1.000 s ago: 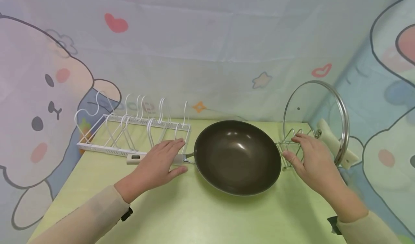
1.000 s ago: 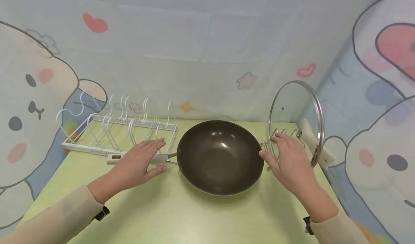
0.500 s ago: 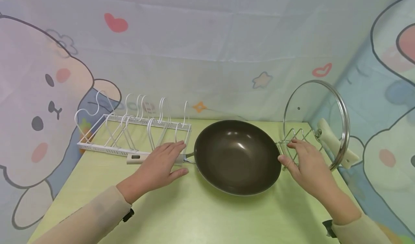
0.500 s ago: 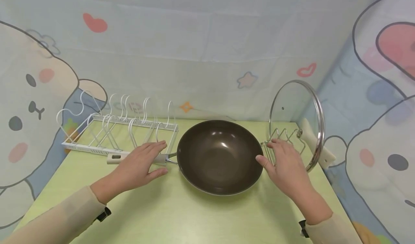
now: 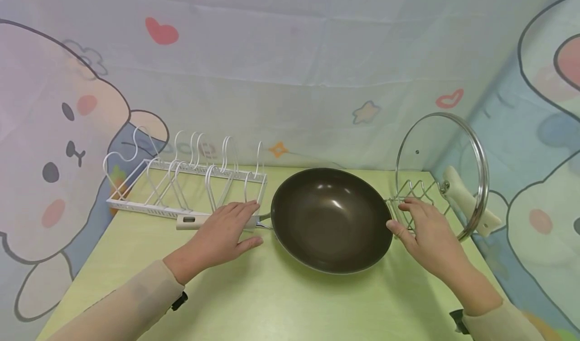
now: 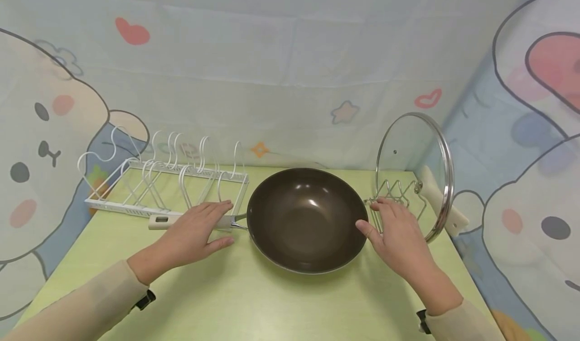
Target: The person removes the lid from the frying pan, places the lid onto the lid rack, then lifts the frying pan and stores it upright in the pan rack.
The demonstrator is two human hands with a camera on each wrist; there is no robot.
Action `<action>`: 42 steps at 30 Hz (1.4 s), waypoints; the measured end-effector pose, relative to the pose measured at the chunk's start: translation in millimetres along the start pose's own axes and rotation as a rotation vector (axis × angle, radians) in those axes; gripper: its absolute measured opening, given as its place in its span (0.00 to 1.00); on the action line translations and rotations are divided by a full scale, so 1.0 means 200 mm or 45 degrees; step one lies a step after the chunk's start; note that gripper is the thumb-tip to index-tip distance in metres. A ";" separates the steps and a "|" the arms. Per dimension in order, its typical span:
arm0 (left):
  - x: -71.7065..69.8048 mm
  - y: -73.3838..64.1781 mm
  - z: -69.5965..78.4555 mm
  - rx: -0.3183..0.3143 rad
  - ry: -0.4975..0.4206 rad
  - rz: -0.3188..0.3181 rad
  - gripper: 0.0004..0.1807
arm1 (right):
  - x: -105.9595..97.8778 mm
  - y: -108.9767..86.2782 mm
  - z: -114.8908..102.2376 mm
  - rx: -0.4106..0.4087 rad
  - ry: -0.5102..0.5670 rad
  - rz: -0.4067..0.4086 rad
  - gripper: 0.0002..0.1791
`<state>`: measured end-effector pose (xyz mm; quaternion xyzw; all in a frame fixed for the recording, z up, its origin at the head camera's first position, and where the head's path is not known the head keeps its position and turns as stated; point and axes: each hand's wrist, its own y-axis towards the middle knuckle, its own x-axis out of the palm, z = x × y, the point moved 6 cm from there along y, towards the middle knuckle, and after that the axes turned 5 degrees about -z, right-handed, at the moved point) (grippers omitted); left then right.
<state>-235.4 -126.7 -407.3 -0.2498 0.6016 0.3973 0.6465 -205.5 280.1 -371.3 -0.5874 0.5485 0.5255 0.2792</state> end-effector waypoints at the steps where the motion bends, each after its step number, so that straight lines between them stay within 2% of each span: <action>1: 0.00 0.00 0.00 0.000 0.000 -0.001 0.43 | 0.00 0.00 0.00 0.005 0.007 -0.007 0.33; 15: 0.02 0.00 -0.01 0.011 -0.004 -0.019 0.43 | 0.05 0.01 -0.03 0.011 0.009 -0.071 0.32; 26: 0.05 -0.01 -0.01 0.005 0.013 -0.072 0.43 | 0.09 0.01 -0.06 0.024 0.036 -0.114 0.32; 42: 0.07 -0.01 -0.02 0.025 0.017 -0.075 0.42 | 0.16 -0.01 -0.06 0.054 0.062 -0.162 0.33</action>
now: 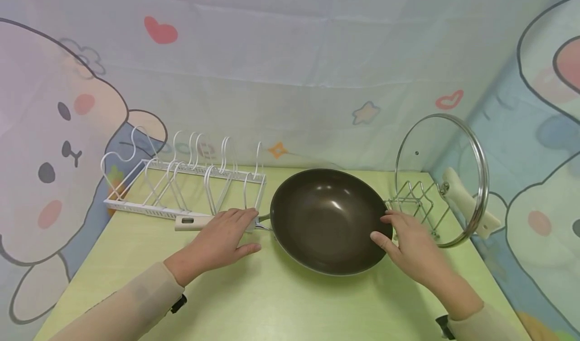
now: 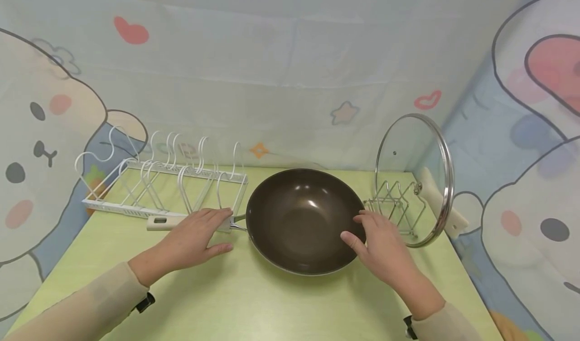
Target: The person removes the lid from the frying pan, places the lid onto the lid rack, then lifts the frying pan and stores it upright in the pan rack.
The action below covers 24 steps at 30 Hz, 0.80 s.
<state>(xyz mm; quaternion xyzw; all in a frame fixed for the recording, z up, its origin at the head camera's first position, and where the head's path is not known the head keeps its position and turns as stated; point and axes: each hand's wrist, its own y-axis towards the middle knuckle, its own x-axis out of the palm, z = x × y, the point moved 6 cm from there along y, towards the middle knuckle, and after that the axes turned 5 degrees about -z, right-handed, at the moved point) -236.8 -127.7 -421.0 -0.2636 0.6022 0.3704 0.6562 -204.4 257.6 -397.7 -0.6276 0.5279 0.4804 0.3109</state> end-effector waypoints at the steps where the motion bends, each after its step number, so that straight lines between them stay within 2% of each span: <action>1: 0.00 0.00 0.00 -0.002 0.000 -0.001 0.42 | 0.00 0.00 0.00 0.002 0.005 -0.002 0.33; 24: 0.03 0.01 0.00 -0.009 0.040 -0.036 0.41 | 0.07 -0.02 -0.01 -0.030 0.027 -0.011 0.33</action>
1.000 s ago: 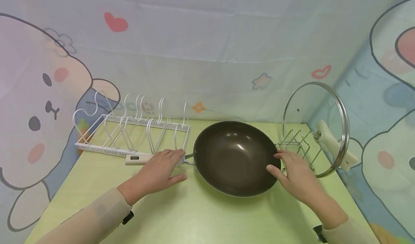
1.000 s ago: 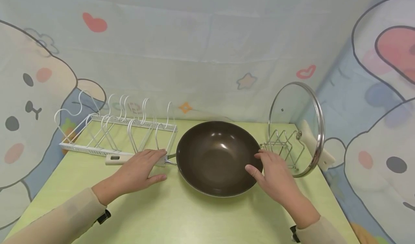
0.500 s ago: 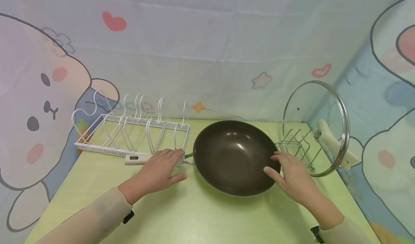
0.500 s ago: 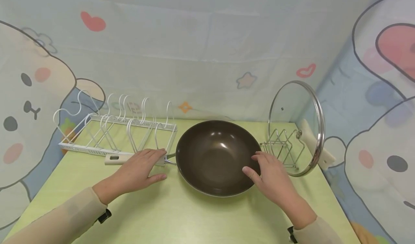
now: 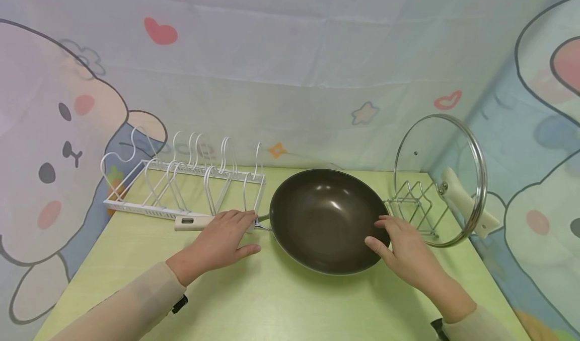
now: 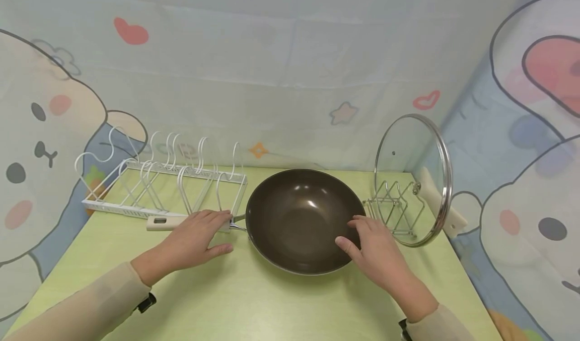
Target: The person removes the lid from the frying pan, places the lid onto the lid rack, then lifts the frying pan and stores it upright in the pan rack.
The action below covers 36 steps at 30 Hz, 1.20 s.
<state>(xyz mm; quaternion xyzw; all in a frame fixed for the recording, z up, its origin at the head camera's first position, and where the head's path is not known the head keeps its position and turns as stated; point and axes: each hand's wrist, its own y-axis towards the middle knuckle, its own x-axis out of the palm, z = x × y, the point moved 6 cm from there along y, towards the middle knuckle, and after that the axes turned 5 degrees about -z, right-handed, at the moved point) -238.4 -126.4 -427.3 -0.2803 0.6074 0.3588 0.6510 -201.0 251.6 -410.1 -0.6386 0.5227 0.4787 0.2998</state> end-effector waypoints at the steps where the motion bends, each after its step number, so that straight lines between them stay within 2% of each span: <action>1: 0.00 0.00 0.00 -0.001 0.003 -0.004 0.41 | 0.00 0.00 0.00 0.000 0.002 -0.002 0.33; 18: 0.02 0.01 -0.01 0.003 0.034 -0.003 0.40 | 0.01 0.01 -0.02 -0.002 0.011 -0.009 0.31; 36: 0.04 0.03 -0.02 -0.009 0.009 -0.021 0.40 | 0.07 0.01 -0.03 0.014 0.055 -0.041 0.33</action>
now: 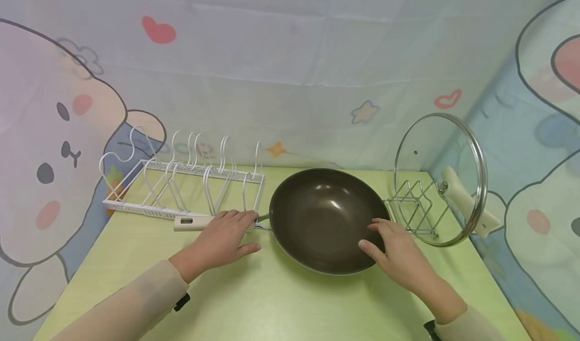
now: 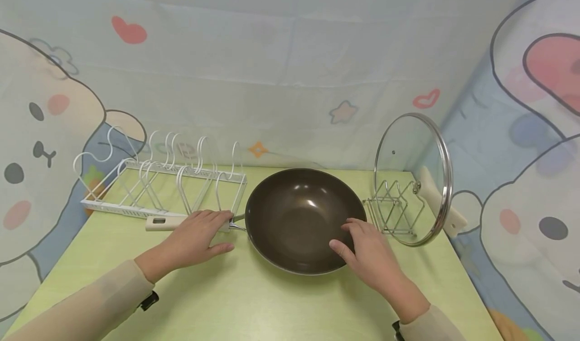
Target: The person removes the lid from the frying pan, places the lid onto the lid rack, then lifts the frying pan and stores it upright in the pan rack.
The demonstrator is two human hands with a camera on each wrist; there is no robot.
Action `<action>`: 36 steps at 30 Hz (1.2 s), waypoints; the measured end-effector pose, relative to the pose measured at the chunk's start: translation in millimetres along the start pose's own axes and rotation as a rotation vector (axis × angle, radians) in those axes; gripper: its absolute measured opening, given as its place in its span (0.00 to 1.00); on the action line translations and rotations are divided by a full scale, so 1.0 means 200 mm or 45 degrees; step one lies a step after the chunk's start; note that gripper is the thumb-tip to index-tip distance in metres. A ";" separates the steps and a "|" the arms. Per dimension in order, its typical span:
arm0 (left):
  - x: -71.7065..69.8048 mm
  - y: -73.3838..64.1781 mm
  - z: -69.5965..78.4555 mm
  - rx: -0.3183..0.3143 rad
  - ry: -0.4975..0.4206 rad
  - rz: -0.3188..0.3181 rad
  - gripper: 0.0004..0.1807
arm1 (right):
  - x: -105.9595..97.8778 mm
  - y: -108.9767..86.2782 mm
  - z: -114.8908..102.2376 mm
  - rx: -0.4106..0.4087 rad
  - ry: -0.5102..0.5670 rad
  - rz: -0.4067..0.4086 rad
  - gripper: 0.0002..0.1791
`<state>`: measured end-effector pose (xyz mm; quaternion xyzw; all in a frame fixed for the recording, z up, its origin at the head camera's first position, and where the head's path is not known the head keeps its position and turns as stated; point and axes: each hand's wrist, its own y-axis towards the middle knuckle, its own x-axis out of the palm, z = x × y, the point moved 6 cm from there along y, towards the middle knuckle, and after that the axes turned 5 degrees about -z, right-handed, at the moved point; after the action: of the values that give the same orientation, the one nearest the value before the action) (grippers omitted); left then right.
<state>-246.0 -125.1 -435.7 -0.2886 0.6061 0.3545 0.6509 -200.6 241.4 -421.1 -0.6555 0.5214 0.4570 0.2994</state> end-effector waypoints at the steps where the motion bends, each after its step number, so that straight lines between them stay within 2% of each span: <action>1: 0.00 0.00 0.00 -0.003 -0.002 -0.001 0.40 | 0.00 0.00 0.00 -0.001 0.003 0.001 0.33; 12: 0.02 0.02 0.00 -0.033 0.011 -0.013 0.41 | 0.03 -0.01 -0.01 -0.005 0.014 -0.009 0.33; 36: 0.06 0.04 -0.01 -0.031 0.071 0.074 0.40 | 0.04 -0.01 -0.03 -0.033 0.003 0.017 0.30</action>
<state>-253.4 -122.0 -447.2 -0.2885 0.6279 0.3724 0.6195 -197.5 234.0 -426.6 -0.6564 0.5201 0.4650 0.2872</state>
